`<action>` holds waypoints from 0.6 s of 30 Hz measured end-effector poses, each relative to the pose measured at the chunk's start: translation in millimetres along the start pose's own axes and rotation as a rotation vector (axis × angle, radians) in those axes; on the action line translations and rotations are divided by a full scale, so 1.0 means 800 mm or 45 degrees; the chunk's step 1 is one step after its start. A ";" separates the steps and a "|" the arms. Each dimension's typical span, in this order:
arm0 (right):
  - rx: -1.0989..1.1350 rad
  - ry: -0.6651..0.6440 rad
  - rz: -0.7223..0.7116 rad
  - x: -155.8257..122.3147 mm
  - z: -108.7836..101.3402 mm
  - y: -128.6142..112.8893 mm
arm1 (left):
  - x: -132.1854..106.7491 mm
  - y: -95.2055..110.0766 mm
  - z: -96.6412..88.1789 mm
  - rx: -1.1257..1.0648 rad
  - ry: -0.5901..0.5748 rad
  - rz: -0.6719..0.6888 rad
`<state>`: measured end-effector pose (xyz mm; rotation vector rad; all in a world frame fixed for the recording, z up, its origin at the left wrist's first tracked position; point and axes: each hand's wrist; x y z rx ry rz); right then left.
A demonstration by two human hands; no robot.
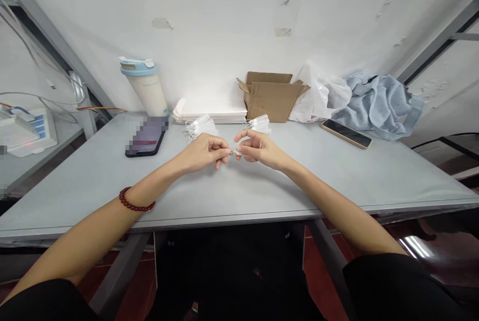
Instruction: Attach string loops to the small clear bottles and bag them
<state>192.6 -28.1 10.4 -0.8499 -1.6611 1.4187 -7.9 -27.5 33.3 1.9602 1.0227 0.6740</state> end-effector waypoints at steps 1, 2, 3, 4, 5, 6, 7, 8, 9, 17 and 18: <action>0.002 -0.002 0.017 -0.001 0.001 0.000 | 0.000 -0.001 0.000 0.009 -0.010 0.005; 0.003 -0.001 0.033 -0.001 0.001 -0.001 | 0.000 -0.001 0.001 0.018 -0.017 0.009; 0.004 0.002 0.046 -0.001 0.002 -0.001 | 0.000 -0.002 0.001 0.025 -0.021 0.010; 0.007 0.005 0.054 -0.002 0.002 -0.001 | 0.000 -0.002 0.002 0.028 -0.020 0.009; 0.011 0.008 0.057 -0.002 0.003 -0.001 | 0.000 -0.002 0.002 0.029 -0.019 0.004; 0.016 0.008 0.056 -0.002 0.003 -0.001 | -0.001 -0.002 0.003 0.029 -0.018 -0.002; 0.019 0.007 0.055 -0.002 0.004 0.000 | -0.001 -0.002 0.003 0.028 -0.022 -0.009; 0.021 0.003 0.053 -0.002 0.005 0.001 | 0.000 -0.003 0.004 0.026 -0.027 -0.013; 0.022 -0.001 0.052 -0.002 0.005 0.001 | 0.000 -0.003 0.004 0.024 -0.034 -0.015; -0.077 -0.022 0.006 0.001 0.006 -0.001 | 0.004 -0.002 -0.013 0.028 -0.088 -0.012; -0.109 -0.021 -0.007 0.001 0.005 -0.003 | 0.005 0.000 -0.019 0.031 -0.058 -0.005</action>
Point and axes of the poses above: each hand's wrist, its own x-axis towards the middle knuckle, its own z-axis out of the palm, y = z × x, and after that the axes turned 5 degrees about y, right-handed
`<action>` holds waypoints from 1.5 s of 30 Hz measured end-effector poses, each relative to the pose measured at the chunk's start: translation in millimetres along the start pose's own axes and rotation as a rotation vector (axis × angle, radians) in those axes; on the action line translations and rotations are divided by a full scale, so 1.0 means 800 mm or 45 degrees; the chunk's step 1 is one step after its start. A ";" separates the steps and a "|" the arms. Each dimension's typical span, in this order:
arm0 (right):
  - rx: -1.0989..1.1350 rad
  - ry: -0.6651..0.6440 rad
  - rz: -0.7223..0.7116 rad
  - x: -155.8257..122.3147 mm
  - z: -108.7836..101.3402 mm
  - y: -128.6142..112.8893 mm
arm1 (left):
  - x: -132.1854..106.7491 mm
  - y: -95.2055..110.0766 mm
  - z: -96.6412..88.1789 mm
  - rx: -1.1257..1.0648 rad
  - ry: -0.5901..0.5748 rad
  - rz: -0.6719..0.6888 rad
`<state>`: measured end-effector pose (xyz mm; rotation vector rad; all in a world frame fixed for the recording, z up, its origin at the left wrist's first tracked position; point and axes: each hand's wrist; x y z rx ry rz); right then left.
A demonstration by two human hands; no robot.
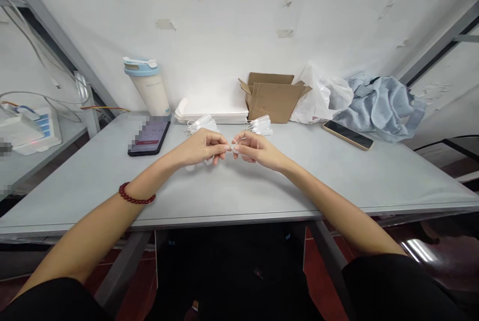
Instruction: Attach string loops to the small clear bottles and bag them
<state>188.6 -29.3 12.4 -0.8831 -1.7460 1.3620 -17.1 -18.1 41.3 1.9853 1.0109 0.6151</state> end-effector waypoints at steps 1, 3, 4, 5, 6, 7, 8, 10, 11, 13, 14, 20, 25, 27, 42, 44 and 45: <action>-0.034 0.003 -0.011 0.000 -0.001 -0.002 | 0.000 0.001 -0.006 0.006 0.041 0.008; -0.097 0.023 -0.029 0.000 -0.005 -0.004 | -0.001 0.003 -0.015 0.019 0.126 0.022; -0.122 0.040 -0.035 0.000 -0.006 -0.004 | -0.001 0.003 -0.019 0.025 0.156 0.024; -0.145 0.059 -0.040 0.000 -0.008 -0.003 | -0.001 0.003 -0.020 0.028 0.175 0.020; -0.169 0.075 -0.045 0.000 -0.009 -0.002 | -0.001 0.003 -0.020 0.024 0.183 0.015; -0.192 0.084 -0.051 0.000 -0.010 0.000 | -0.001 0.002 -0.019 0.016 0.179 0.013; -0.212 0.083 -0.056 0.001 -0.010 0.002 | -0.001 0.001 -0.016 0.010 0.170 0.012; -0.239 0.061 -0.055 0.000 -0.010 0.007 | 0.000 -0.001 -0.010 -0.001 0.157 0.007; -0.244 0.048 -0.048 0.000 -0.010 0.008 | 0.000 -0.002 -0.007 -0.005 0.155 0.002; -0.244 0.037 -0.032 -0.001 -0.010 0.010 | 0.000 -0.004 -0.003 -0.012 0.154 -0.008; -0.246 0.040 -0.027 -0.001 -0.010 0.010 | 0.000 -0.004 -0.002 -0.016 0.154 -0.010; -0.289 0.059 -0.039 -0.003 -0.009 0.011 | 0.000 -0.008 -0.001 0.009 0.138 -0.020; -0.301 0.054 -0.049 -0.002 -0.008 0.011 | 0.001 -0.008 -0.003 0.011 0.098 -0.015; -0.299 0.049 -0.058 -0.001 -0.007 0.009 | 0.001 -0.004 -0.008 0.011 0.071 -0.014; -1.264 0.466 -0.283 0.024 -0.083 0.043 | -0.008 -0.031 -0.099 0.304 0.080 -0.216; -1.339 0.428 -0.228 0.024 -0.087 0.047 | -0.005 -0.037 -0.100 0.356 0.040 -0.237; -1.369 0.413 -0.198 0.024 -0.089 0.048 | -0.004 -0.040 -0.100 0.383 0.018 -0.254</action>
Point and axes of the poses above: each hand's wrist, its own x-axis towards the middle knuckle, its own z-axis out of the palm, y = z × x, and after that the axes turned 5 degrees about y, right-handed
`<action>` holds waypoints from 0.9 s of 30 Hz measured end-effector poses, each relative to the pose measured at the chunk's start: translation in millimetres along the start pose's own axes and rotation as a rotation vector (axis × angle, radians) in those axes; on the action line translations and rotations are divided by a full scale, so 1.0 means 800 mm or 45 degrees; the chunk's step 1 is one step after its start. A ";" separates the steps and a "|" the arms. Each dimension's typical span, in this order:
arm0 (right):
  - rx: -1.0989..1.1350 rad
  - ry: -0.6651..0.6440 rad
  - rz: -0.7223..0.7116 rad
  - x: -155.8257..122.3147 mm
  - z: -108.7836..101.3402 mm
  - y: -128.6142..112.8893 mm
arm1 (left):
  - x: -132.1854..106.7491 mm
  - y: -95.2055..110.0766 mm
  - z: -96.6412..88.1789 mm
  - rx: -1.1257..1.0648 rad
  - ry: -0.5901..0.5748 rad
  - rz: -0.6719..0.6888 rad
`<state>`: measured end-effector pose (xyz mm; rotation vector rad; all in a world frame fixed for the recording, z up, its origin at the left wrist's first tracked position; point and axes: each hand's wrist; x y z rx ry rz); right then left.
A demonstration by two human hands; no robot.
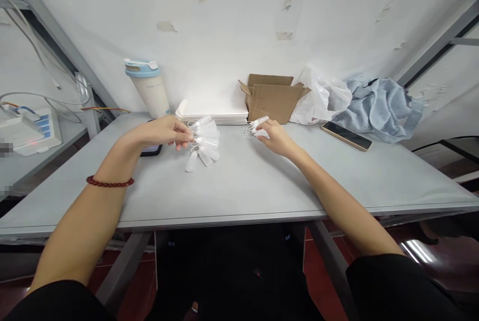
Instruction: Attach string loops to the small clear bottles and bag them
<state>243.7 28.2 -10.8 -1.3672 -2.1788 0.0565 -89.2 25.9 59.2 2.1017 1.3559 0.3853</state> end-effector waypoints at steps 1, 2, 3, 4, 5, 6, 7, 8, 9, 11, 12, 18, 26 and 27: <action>-0.026 -0.022 0.012 0.000 0.000 0.002 | 0.002 -0.002 0.001 0.025 -0.025 -0.018; -0.048 -0.042 0.023 0.000 0.001 0.004 | 0.003 -0.003 0.001 0.043 -0.047 -0.039; -0.067 -0.057 0.035 0.001 0.001 0.006 | 0.004 -0.004 0.002 0.055 -0.066 -0.059; -0.085 -0.065 0.046 0.001 0.001 0.008 | 0.004 -0.004 0.002 0.060 -0.078 -0.071; -0.102 -0.071 0.056 0.002 0.001 0.010 | 0.004 -0.004 0.002 0.063 -0.083 -0.080; -0.119 -0.075 0.065 0.002 0.002 0.012 | 0.003 -0.003 0.001 0.067 -0.077 -0.086; -0.134 -0.079 0.070 0.003 0.002 0.013 | 0.002 -0.001 0.001 0.074 -0.058 -0.095; -0.147 -0.085 0.073 0.004 0.002 0.015 | 0.001 0.001 0.001 0.083 -0.025 -0.115; -0.158 -0.091 0.072 0.004 0.002 0.016 | 0.000 0.004 0.001 0.097 0.022 -0.151; -0.174 -0.104 0.065 0.004 0.003 0.018 | -0.002 0.009 0.002 0.139 0.149 -0.249; -0.181 -0.110 0.061 0.004 0.003 0.018 | -0.002 0.011 0.004 0.163 0.222 -0.290; -0.315 -0.151 0.104 0.004 0.000 0.012 | 0.002 0.024 0.027 0.291 0.654 -0.225; -0.538 -0.216 0.129 0.003 -0.001 0.003 | 0.003 0.044 0.075 0.422 0.904 0.173; -0.544 -0.219 0.124 0.003 -0.001 0.002 | 0.003 0.045 0.081 0.433 0.895 0.204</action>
Point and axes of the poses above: each hand's wrist, its own x-axis towards the middle knuckle, its own z-axis out of the palm, y = z × x, and after that the axes turned 5 degrees about y, right-handed
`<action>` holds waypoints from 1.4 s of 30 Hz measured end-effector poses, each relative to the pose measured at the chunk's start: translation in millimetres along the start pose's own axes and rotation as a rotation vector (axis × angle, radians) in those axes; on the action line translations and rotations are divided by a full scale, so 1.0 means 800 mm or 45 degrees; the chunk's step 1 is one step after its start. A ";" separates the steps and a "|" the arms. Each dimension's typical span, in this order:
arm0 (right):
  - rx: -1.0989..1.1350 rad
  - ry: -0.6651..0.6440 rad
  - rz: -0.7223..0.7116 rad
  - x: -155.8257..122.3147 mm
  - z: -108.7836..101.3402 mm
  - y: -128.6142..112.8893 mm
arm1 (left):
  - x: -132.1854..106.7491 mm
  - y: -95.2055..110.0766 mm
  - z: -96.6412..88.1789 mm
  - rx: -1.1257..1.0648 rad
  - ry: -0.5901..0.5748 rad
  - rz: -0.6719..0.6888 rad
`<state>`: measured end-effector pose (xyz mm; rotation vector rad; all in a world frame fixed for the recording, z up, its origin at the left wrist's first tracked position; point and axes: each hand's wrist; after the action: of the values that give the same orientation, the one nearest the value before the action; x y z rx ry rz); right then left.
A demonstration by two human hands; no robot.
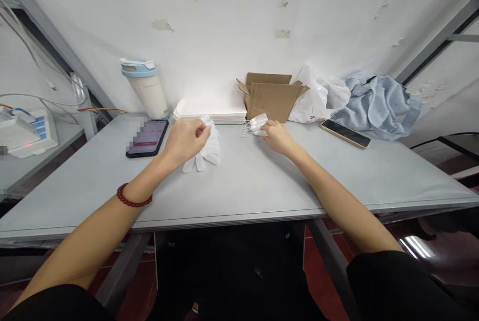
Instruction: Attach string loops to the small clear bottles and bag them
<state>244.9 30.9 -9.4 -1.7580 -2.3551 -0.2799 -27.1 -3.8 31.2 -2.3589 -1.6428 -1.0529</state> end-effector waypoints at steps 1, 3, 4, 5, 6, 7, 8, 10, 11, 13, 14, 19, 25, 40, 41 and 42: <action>-0.001 -0.002 -0.003 0.000 0.000 0.000 | -0.003 0.003 0.003 -0.006 -0.007 0.033; 0.012 -0.012 -0.001 0.000 0.000 0.000 | -0.008 0.006 0.009 -0.027 -0.024 0.098; 0.030 -0.024 -0.003 0.000 0.000 0.000 | -0.010 0.008 0.011 -0.037 -0.028 0.126; 0.055 -0.040 -0.010 0.000 0.001 0.000 | -0.011 0.009 0.012 -0.042 -0.031 0.146; 0.083 -0.058 -0.021 0.000 0.001 0.001 | -0.012 0.009 0.013 -0.044 -0.033 0.160; 0.110 -0.071 -0.035 0.000 0.002 0.001 | -0.013 0.009 0.014 -0.044 -0.033 0.170; 0.137 -0.079 -0.050 0.000 0.002 0.001 | -0.013 0.010 0.014 -0.046 -0.035 0.176; 0.199 -0.074 -0.074 0.000 0.002 0.001 | -0.013 0.010 0.015 -0.059 -0.044 0.183; 0.241 -0.065 -0.080 0.000 0.002 0.001 | -0.013 0.010 0.014 -0.068 -0.047 0.188; 0.348 -0.055 -0.085 -0.001 -0.001 0.000 | -0.014 0.010 0.014 -0.085 -0.050 0.203; 0.404 -0.055 -0.085 -0.002 -0.003 -0.001 | -0.014 0.010 0.014 -0.090 -0.048 0.211; 0.669 -0.040 -0.057 -0.007 -0.019 -0.004 | -0.016 0.009 0.016 -0.095 -0.045 0.230; 1.113 -0.042 -0.029 -0.014 -0.037 -0.015 | -0.017 0.010 0.021 -0.241 -0.151 0.197; 1.618 -0.123 -0.078 -0.027 -0.047 -0.043 | -0.024 0.017 0.024 -0.422 -0.447 0.252; 1.620 -0.130 -0.082 -0.027 -0.047 -0.043 | -0.024 0.018 0.024 -0.443 -0.452 0.246; 1.620 -0.136 -0.088 -0.028 -0.047 -0.044 | -0.024 0.019 0.023 -0.480 -0.465 0.216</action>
<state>218.7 -9.2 19.6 -1.0155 -1.8265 1.0759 -8.9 -17.7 11.0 -3.0287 -1.3982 -1.0216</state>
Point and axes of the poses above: each hand's wrist, its own x-axis towards the middle knuckle, its own z-axis out of the palm, y = z × x, and after that the axes turned 5 degrees about y, right-handed
